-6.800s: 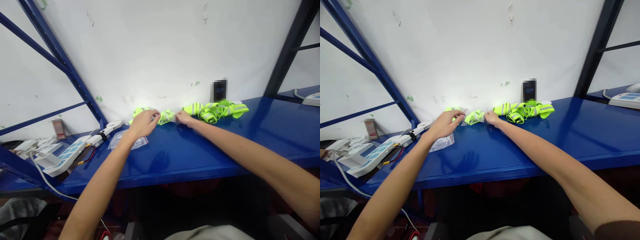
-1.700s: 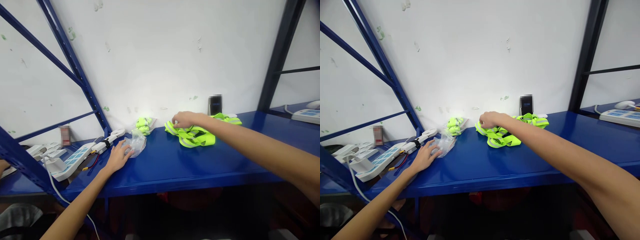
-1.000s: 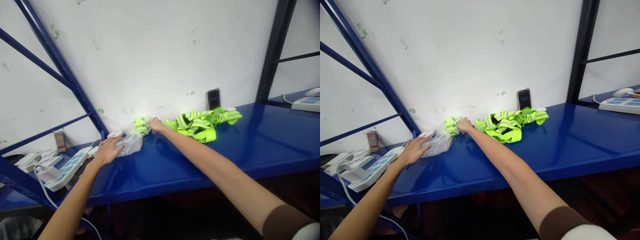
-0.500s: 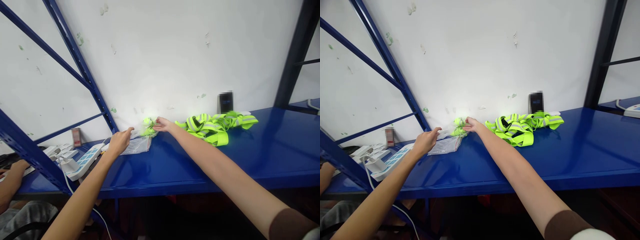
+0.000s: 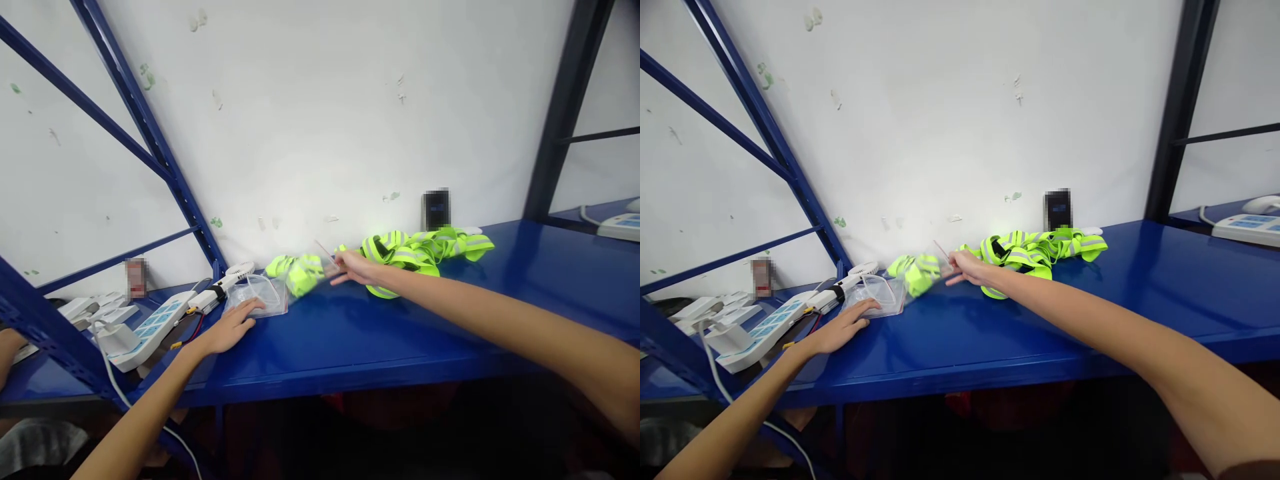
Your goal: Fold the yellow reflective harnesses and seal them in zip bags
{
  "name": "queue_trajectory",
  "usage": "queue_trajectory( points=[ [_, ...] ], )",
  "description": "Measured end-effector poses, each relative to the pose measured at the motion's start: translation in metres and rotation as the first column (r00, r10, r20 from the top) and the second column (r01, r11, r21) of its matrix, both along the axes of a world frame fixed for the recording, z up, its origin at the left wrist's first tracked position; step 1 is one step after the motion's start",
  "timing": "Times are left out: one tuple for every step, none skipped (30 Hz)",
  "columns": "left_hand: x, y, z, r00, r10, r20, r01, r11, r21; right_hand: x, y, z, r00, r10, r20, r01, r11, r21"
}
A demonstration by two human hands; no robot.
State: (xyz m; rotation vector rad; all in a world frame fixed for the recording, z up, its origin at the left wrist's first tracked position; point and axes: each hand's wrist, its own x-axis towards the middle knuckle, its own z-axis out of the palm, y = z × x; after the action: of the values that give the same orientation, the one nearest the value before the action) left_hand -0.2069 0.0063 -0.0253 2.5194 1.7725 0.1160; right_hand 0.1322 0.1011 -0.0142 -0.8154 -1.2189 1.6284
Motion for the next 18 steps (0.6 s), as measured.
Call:
queue_trajectory(
  points=[
    [0.004, 0.002, 0.004, 1.0, 0.008, 0.02, -0.008, 1.0, 0.013, 0.008, -0.006, -0.007, 0.998, 0.025, 0.054, -0.024, 1.0, -0.016],
    [0.007, 0.006, 0.009, 0.999, 0.024, 0.03, -0.026, 0.998, 0.058, 0.015, -0.01, -0.012, 0.993, 0.051, 0.11, -0.048, 0.998, -0.03],
    [0.011, 0.011, 0.015, 0.998, 0.051, 0.032, -0.054, 0.991, 0.124, 0.019, -0.014, -0.016, 0.982, 0.076, 0.174, -0.07, 0.997, -0.04],
    [0.015, 0.017, 0.019, 0.996, 0.088, 0.035, -0.093, 0.975, 0.2, 0.022, -0.017, -0.019, 0.966, 0.098, 0.24, -0.089, 0.995, -0.047],
    [0.019, 0.024, 0.023, 0.99, 0.13, 0.049, -0.138, 0.952, 0.272, 0.024, -0.018, -0.02, 0.948, 0.115, 0.298, -0.104, 0.993, -0.052],
    [0.023, 0.031, 0.024, 0.983, 0.168, 0.076, -0.184, 0.928, 0.325, 0.025, -0.018, -0.021, 0.928, 0.129, 0.35, -0.117, 0.992, -0.054],
    [0.027, 0.037, 0.024, 0.973, 0.203, 0.109, -0.229, 0.909, 0.349, 0.025, -0.016, -0.021, 0.91, 0.138, 0.392, -0.127, 0.99, -0.052],
    [0.032, 0.044, 0.022, 0.962, 0.237, 0.137, -0.271, 0.899, 0.345, 0.025, -0.014, -0.021, 0.898, 0.14, 0.418, -0.132, 0.99, -0.048],
    [0.036, 0.05, 0.017, 0.952, 0.266, 0.15, -0.301, 0.899, 0.317, 0.026, -0.011, -0.021, 0.886, 0.145, 0.44, -0.14, 0.989, -0.042],
    [0.04, 0.054, 0.011, 0.946, 0.292, 0.137, -0.32, 0.908, 0.272, 0.027, -0.009, -0.022, 0.877, 0.151, 0.456, -0.151, 0.988, -0.036],
    [0.043, 0.058, 0.004, 0.947, 0.307, 0.096, -0.321, 0.922, 0.217, 0.028, -0.007, -0.022, 0.871, 0.161, 0.464, -0.169, 0.985, -0.024],
    [0.046, 0.06, -0.004, 0.946, 0.315, 0.072, -0.323, 0.928, 0.185, 0.029, -0.006, -0.023, 0.869, 0.173, 0.463, -0.191, 0.981, -0.008],
    [0.048, 0.061, -0.011, 0.945, 0.322, 0.053, -0.327, 0.931, 0.164, 0.031, -0.005, -0.024, 0.869, 0.189, 0.457, -0.217, 0.976, 0.009],
    [0.049, 0.061, -0.017, 0.942, 0.332, 0.042, -0.335, 0.93, 0.148, 0.033, -0.005, -0.025, 0.868, 0.206, 0.451, -0.244, 0.969, 0.027],
    [0.049, 0.061, -0.022, 0.937, 0.348, 0.04, -0.35, 0.926, 0.138, 0.035, -0.006, -0.025, 0.869, 0.22, 0.442, -0.266, 0.963, 0.043],
    [0.048, 0.061, -0.025, 0.93, 0.365, 0.037, -0.367, 0.922, 0.125, 0.037, -0.006, -0.026, 0.872, 0.229, 0.433, -0.28, 0.959, 0.055],
    [0.047, 0.061, -0.025, 0.925, 0.379, 0.035, -0.381, 0.918, 0.109, 0.038, -0.007, -0.026, 0.874, 0.237, 0.424, -0.289, 0.956, 0.061],
    [0.046, 0.062, -0.024, 0.922, 0.386, 0.034, -0.388, 0.917, 0.096, 0.04, -0.008, -0.027, 0.877, 0.242, 0.416, -0.293, 0.954, 0.063]
  ],
)
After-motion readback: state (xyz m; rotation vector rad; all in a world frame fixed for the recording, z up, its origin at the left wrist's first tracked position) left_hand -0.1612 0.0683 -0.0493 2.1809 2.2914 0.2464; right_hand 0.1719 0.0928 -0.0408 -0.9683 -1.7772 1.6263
